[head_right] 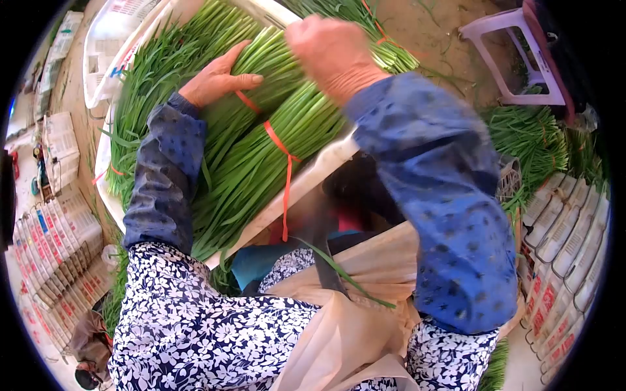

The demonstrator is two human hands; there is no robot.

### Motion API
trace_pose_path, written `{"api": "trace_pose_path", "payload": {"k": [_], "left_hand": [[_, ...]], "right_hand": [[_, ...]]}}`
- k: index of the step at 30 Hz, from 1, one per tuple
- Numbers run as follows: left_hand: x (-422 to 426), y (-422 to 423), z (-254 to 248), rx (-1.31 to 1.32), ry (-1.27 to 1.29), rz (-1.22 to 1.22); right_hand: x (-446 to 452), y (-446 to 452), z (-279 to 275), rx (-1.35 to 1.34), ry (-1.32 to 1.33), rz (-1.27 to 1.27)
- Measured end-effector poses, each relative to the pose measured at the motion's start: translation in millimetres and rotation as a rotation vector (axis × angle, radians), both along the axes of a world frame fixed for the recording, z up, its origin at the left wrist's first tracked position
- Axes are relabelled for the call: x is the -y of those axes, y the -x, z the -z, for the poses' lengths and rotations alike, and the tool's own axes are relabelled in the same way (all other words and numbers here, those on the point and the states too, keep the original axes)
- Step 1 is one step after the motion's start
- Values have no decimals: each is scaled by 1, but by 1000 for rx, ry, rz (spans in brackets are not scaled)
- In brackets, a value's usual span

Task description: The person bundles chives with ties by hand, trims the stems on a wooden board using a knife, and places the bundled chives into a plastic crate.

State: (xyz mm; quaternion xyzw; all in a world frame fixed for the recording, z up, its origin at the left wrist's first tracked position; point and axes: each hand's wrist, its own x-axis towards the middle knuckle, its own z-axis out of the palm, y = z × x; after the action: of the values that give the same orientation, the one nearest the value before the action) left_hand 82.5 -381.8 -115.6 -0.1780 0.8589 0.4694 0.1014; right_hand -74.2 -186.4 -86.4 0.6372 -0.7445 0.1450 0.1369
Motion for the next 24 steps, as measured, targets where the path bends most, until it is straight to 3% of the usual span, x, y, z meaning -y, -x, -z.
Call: {"api": "trace_pose_path", "payload": {"k": [2,4,6,9,10,12,13,18,19,21,24], "left_hand": [[4,0,0,-4,27,14],[5,1,-3,20,-82,8],[-2,1,-13,38,19,18],[-27,3,-23,-502,518,21],[-35,5,-33,-504,517,33],[-52,5,-47,-556,794,287],[-59,7,-47,-562,862,326],[-63,-5,-44,-514,839,295],[-67,-11,-51,-578,817,157],[-73,-23,-63,-695,856,-30],[-83,-56,-58,-537,880,34]], "right_hand": [[-11,41,-20,75,12,187],[-33,71,-53,372,159,418],[-81,125,-44,-131,7,395],[-156,156,-8,-160,56,392],[-165,147,-6,-159,57,405],[-185,120,-5,118,-55,472],[-183,108,-7,127,-54,476],[-121,31,-31,455,191,158],[-104,18,-32,481,246,68],[-72,-8,-33,536,244,-17],[-31,-32,-12,392,88,-77]]}}
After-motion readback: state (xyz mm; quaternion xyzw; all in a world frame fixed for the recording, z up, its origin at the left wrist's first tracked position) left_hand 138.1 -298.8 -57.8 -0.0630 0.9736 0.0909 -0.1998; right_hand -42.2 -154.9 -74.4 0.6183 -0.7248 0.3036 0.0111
